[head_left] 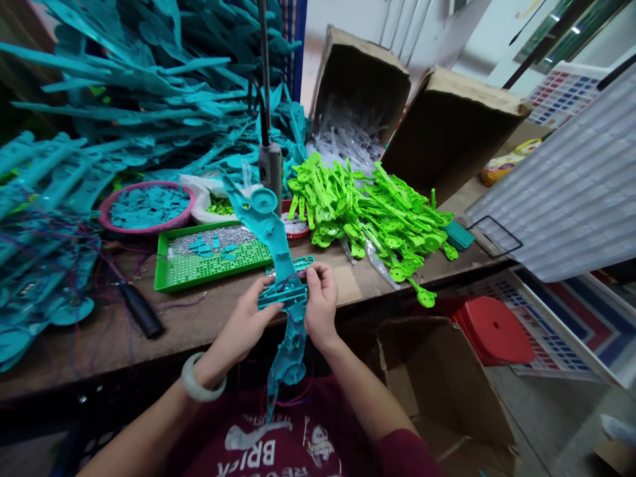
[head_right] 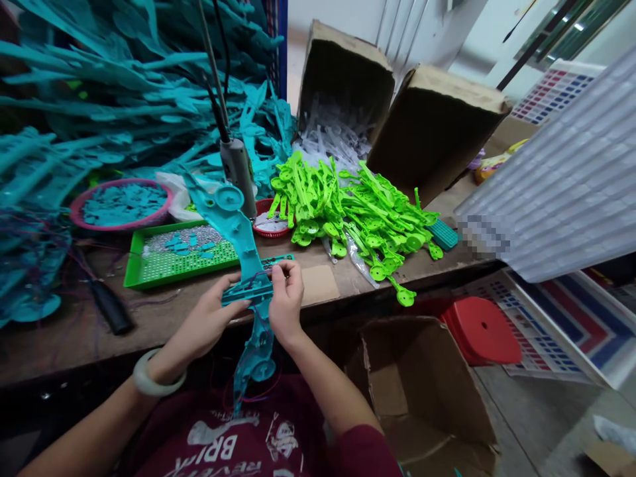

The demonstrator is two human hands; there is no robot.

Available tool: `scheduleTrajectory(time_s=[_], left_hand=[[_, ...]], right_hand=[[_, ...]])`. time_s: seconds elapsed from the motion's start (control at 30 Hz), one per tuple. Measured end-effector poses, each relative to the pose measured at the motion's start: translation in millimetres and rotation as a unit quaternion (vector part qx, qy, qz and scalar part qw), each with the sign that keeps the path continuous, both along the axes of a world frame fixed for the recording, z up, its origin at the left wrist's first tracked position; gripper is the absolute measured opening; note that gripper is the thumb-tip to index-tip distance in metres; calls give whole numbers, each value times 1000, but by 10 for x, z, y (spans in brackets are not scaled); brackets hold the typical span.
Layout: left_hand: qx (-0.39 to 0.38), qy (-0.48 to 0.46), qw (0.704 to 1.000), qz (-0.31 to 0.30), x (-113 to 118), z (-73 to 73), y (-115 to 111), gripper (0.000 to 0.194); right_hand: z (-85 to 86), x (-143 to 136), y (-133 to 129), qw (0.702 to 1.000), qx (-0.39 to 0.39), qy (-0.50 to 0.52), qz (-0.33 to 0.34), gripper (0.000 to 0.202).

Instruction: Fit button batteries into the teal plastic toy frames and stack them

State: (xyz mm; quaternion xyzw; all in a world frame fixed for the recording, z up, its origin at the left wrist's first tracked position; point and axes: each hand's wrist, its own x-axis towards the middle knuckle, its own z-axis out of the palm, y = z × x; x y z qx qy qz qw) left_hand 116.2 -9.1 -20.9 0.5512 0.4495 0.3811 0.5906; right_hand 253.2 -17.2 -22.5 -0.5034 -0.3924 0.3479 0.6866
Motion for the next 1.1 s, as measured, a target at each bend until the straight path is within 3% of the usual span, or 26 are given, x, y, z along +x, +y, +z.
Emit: scheduleTrajectory(time_s=[0.13, 0.2, 0.3, 0.4, 0.47, 0.53, 0.6, 0.63, 0.7, 0.73, 0.77, 0.8, 0.83, 0.9, 0.97, 1.03, 1.1], left_hand=[[-110, -91, 990, -2, -2, -39, -47, 49], [-158, -124, 980, 4, -21, -103, -95, 51], [-190, -142, 971, 44, -94, -185, -140, 52], [-207, -154, 962, 93, -212, -186, -160, 54], [-206, -165, 958, 114, -305, -136, -193, 54], [-190, -185, 955, 135, -403, -69, -258, 54], [-194, -216, 945, 151, -497, -25, -350, 52], [-212, -233, 937, 154, -536, -20, -402, 51], [-282, -259, 915, 130, -584, -44, -507, 49], [-314, -270, 904, 107, -588, -70, -556, 48], [-336, -281, 895, 82, -579, -98, -601, 46], [-345, -295, 890, 56, -557, -126, -641, 40], [-340, -310, 887, 34, -525, -151, -675, 32], [-315, -340, 886, 11, -449, -190, -733, 20], [-297, -350, 888, 2, -391, -221, -782, 26], [-274, -315, 909, -10, -375, -262, -822, 46], [-237, -249, 938, -35, -402, -318, -846, 58]], right_hand=[[-30, -33, -74, 993, 14, -119, 3, 17], [-2, -10, -96, 988, 20, -150, -28, 16], [191, 175, -33, 969, 90, -189, -134, 16], [457, 561, 103, 941, 157, -134, -268, 14], [565, 849, 136, 930, 167, -90, -316, 15], [592, 1079, 66, 951, 117, -111, -264, 19], [572, 1219, -94, 976, -3, -210, -58, 23], [559, 1253, -185, 957, -73, -266, 90, 23], [540, 1259, -330, 845, -183, -331, 377, 22], [531, 1233, -361, 785, -208, -341, 473, 20], [516, 1190, -353, 746, -213, -350, 525, 18], [493, 1133, -307, 734, -202, -365, 535, 17], [456, 1065, -224, 749, -180, -392, 503, 15], [343, 910, 14, 799, -128, -473, 350, 13], [195, 761, 275, 811, -98, -535, 217, 13], [53, 652, 476, 797, -91, -567, 185, 11], [-56, 592, 583, 784, -85, -578, 210, 10]])
